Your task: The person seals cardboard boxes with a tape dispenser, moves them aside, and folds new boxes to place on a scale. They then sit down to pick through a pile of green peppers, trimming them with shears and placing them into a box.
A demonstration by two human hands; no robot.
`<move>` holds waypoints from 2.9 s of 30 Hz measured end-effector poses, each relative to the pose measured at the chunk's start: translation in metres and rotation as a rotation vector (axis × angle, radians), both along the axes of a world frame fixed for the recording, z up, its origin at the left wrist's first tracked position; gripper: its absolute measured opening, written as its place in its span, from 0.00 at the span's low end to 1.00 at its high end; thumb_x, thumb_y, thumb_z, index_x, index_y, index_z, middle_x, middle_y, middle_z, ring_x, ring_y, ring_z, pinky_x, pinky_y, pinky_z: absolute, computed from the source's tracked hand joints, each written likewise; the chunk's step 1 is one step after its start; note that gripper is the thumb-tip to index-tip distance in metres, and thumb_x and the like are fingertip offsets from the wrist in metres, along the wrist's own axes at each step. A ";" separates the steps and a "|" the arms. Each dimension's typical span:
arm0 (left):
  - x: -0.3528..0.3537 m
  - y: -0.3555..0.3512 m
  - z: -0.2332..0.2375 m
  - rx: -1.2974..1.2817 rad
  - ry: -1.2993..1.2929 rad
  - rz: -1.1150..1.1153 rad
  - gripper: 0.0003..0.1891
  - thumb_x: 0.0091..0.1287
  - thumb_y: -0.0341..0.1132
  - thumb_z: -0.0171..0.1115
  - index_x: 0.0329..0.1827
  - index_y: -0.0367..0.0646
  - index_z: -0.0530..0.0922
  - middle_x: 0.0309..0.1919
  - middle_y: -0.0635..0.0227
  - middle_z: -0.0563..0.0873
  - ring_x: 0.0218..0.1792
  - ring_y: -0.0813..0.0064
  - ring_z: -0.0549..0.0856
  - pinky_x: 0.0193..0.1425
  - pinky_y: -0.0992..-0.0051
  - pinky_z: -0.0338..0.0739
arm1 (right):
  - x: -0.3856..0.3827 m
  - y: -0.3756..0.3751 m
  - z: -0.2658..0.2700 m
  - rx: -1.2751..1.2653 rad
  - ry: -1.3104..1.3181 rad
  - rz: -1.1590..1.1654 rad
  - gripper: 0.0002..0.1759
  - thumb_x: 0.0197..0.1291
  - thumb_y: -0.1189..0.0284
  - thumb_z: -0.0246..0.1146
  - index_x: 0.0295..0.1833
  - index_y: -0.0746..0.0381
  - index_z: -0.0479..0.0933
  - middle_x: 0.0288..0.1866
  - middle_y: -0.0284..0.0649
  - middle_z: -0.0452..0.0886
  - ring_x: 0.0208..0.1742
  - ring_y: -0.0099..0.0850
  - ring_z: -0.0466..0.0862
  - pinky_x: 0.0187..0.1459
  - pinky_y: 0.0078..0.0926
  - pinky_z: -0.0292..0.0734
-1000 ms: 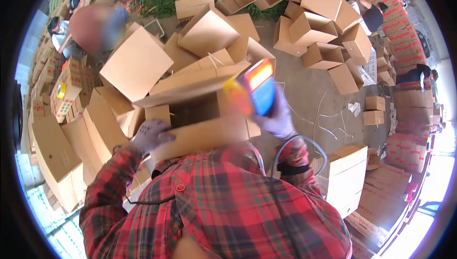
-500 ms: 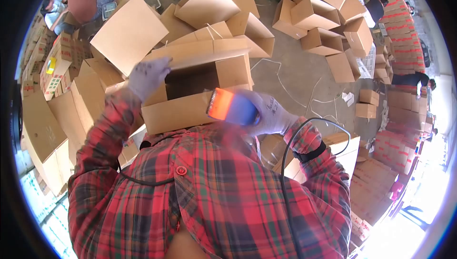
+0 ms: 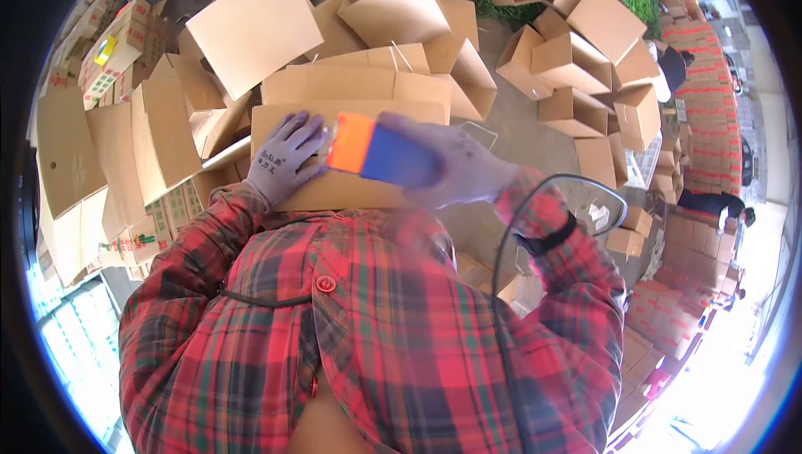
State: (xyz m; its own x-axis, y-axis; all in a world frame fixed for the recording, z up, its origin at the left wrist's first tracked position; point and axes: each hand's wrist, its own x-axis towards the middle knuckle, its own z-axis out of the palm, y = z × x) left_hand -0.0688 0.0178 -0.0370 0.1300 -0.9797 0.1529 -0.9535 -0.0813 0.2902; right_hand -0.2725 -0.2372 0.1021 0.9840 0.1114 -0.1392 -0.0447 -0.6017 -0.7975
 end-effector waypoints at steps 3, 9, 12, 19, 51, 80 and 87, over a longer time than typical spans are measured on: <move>0.004 0.001 -0.010 -0.085 -0.055 -0.001 0.24 0.69 0.47 0.59 0.64 0.44 0.75 0.65 0.60 0.77 0.65 0.53 0.74 0.73 0.55 0.66 | 0.018 -0.004 -0.038 -0.051 -0.029 0.061 0.51 0.42 0.68 0.72 0.76 0.63 0.61 0.57 0.52 0.79 0.56 0.43 0.83 0.59 0.34 0.75; -0.017 0.000 0.014 -0.205 1.246 0.476 0.17 0.75 0.46 0.56 0.55 0.43 0.80 0.50 0.65 0.84 0.48 0.64 0.83 0.60 0.67 0.77 | 0.029 -0.012 -0.029 -0.084 0.081 0.127 0.50 0.48 0.60 0.75 0.76 0.62 0.61 0.64 0.51 0.77 0.62 0.44 0.81 0.62 0.37 0.75; -0.030 -0.006 0.051 -0.045 2.153 0.503 0.20 0.77 0.50 0.54 0.53 0.43 0.81 0.41 0.70 0.84 0.41 0.74 0.83 0.51 0.74 0.78 | 0.029 -0.013 -0.034 -0.084 0.095 0.122 0.51 0.46 0.60 0.75 0.77 0.61 0.61 0.63 0.50 0.78 0.61 0.44 0.81 0.61 0.37 0.76; -0.026 -0.007 0.046 0.002 1.693 0.582 0.22 0.77 0.47 0.56 0.56 0.35 0.80 0.42 0.67 0.86 0.40 0.80 0.84 0.48 0.80 0.78 | 0.052 0.004 -0.013 -0.128 0.206 0.184 0.48 0.46 0.62 0.73 0.75 0.59 0.63 0.46 0.47 0.82 0.44 0.43 0.85 0.48 0.38 0.80; 0.064 -0.039 0.002 -0.012 0.127 0.359 0.20 0.74 0.44 0.53 0.64 0.45 0.77 0.59 0.60 0.82 0.62 0.58 0.78 0.74 0.57 0.63 | 0.096 0.005 -0.026 -0.248 0.162 0.354 0.44 0.48 0.58 0.72 0.74 0.49 0.68 0.39 0.48 0.81 0.39 0.45 0.85 0.45 0.39 0.79; -0.011 -0.048 -0.004 0.294 -0.158 0.475 0.40 0.66 0.61 0.58 0.69 0.35 0.66 0.63 0.52 0.73 0.71 0.52 0.66 0.79 0.45 0.46 | -0.002 -0.100 -0.010 -0.544 0.462 0.382 0.42 0.45 0.56 0.71 0.71 0.40 0.71 0.38 0.44 0.83 0.39 0.45 0.85 0.44 0.42 0.79; -0.018 -0.049 -0.001 0.292 -0.140 0.492 0.38 0.66 0.59 0.59 0.68 0.35 0.66 0.62 0.51 0.73 0.71 0.51 0.66 0.79 0.46 0.46 | -0.115 -0.221 -0.041 -0.561 0.509 0.250 0.44 0.42 0.63 0.74 0.71 0.39 0.71 0.38 0.43 0.83 0.37 0.46 0.85 0.42 0.43 0.80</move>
State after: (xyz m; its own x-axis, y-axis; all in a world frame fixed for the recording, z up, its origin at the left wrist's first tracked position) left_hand -0.0864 -0.0308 -0.0381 0.5782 -0.8133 -0.0653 -0.8110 -0.5816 0.0633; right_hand -0.3876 -0.4582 0.0610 0.7395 0.1007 -0.6655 -0.1321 -0.9478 -0.2902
